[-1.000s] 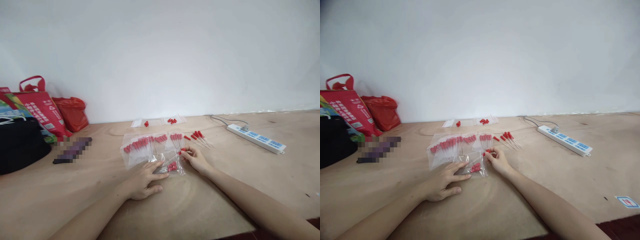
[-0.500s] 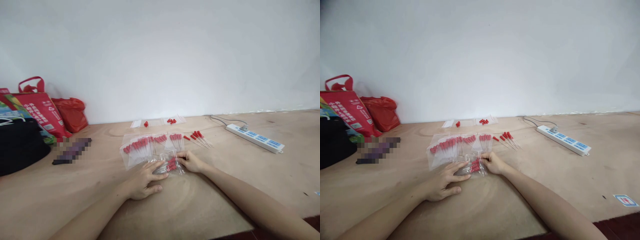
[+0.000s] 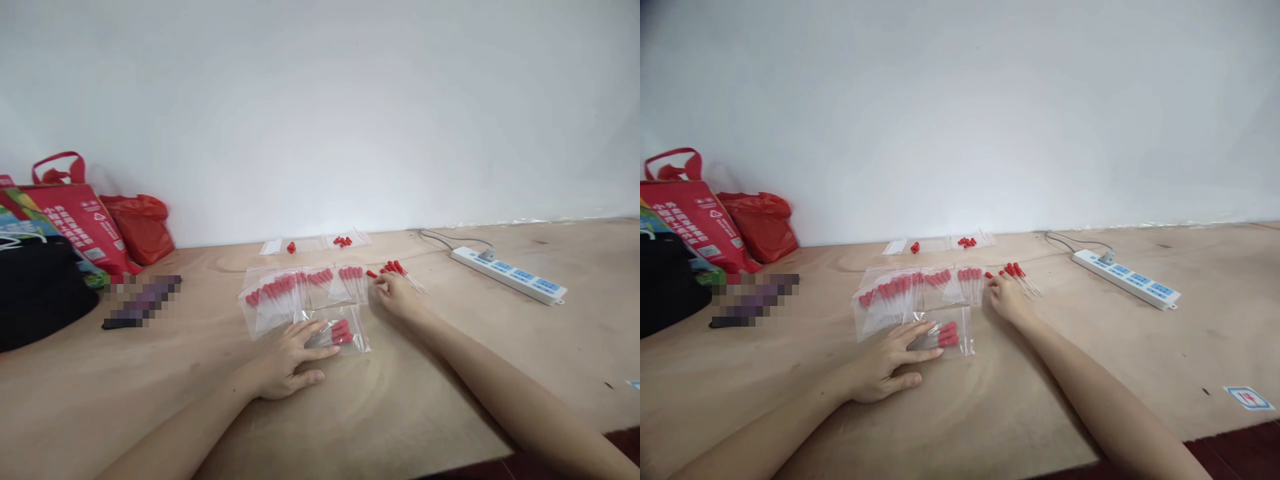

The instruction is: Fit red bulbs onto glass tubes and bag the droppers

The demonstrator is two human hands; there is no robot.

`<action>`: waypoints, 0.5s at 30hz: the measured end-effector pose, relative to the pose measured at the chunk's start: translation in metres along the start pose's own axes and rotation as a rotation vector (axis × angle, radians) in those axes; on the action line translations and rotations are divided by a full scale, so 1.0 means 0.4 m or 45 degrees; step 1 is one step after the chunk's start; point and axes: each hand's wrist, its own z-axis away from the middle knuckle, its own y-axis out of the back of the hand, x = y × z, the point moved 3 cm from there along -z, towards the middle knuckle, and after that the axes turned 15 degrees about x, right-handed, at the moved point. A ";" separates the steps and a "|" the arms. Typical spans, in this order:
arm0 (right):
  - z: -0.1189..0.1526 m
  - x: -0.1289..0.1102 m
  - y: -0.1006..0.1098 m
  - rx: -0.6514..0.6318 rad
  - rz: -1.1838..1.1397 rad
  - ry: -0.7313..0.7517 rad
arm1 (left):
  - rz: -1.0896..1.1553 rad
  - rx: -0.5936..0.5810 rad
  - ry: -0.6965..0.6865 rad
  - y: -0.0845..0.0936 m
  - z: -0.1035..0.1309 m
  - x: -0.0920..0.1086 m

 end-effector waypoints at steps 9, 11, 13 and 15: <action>-0.035 0.102 -0.038 -0.073 0.368 0.087 | -0.032 -0.044 -0.039 0.009 -0.005 0.010; -0.029 0.089 -0.023 -0.029 0.312 0.103 | -0.027 -0.048 -0.039 0.009 -0.005 0.010; -0.021 0.066 -0.002 0.016 0.168 0.081 | -0.021 -0.054 -0.034 0.008 -0.004 0.010; -0.008 0.038 0.014 0.028 -0.069 -0.002 | -0.017 -0.057 -0.030 0.007 -0.004 0.010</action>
